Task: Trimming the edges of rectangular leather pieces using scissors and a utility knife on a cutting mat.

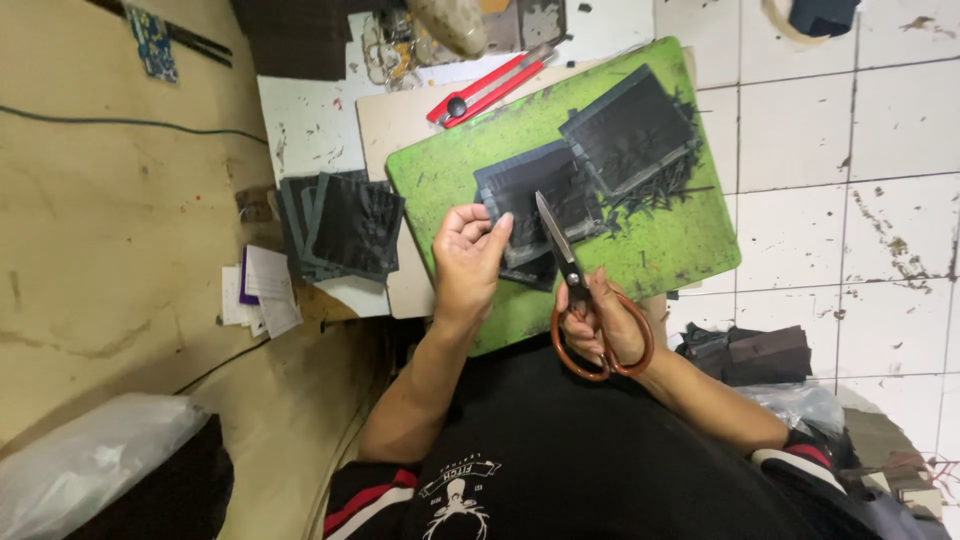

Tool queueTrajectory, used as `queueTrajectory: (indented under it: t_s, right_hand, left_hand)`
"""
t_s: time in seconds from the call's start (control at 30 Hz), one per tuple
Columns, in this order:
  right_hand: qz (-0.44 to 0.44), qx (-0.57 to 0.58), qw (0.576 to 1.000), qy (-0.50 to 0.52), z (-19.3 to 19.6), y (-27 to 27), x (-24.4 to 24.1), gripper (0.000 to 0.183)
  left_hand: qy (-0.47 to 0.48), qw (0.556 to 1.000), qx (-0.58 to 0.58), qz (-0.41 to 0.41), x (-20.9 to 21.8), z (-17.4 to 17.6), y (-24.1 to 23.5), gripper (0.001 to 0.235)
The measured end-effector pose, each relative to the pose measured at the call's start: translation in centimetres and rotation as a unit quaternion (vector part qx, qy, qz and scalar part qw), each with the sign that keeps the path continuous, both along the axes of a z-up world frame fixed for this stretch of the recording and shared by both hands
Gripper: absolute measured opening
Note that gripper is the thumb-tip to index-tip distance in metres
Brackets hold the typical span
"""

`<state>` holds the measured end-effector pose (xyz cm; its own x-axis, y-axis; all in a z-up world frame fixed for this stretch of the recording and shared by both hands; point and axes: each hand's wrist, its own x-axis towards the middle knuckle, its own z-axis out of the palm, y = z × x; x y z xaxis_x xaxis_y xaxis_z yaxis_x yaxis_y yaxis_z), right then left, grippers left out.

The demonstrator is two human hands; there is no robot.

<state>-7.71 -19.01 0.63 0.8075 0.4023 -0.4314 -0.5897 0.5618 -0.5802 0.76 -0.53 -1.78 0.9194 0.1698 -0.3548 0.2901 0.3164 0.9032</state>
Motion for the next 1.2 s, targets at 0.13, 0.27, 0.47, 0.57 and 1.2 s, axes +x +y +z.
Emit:
queueTrajectory:
  t_s: [0.13,0.27,0.47,0.57,1.2]
  right_hand:
    - [-0.038,-0.019,0.999,0.021,-0.7,-1.6,1.9,0.07]
    - [-0.087,-0.055,0.995,0.004,0.4,-3.0,3.5,0.065]
    - [-0.096,-0.126,0.987,-0.035,2.4,-2.3,4.3,0.054]
    - [-0.117,-0.22,0.962,-0.114,4.4,-1.7,5.4,0.036]
    - [-0.135,-0.453,0.839,-0.27,5.4,-4.7,7.9,0.018]
  left_hand:
    - [-0.02,1.0,0.007,0.001,-0.3,3.1,0.8,0.029]
    - [-0.032,0.999,0.024,0.03,-0.4,2.5,1.7,0.023]
    - [-0.037,0.996,-0.04,0.072,-0.5,2.1,1.3,0.021]
    - [-0.054,0.991,-0.098,0.074,-0.9,-0.4,1.7,0.021]
    - [-0.493,0.722,0.41,-0.257,-5.3,1.2,-0.8,0.056]
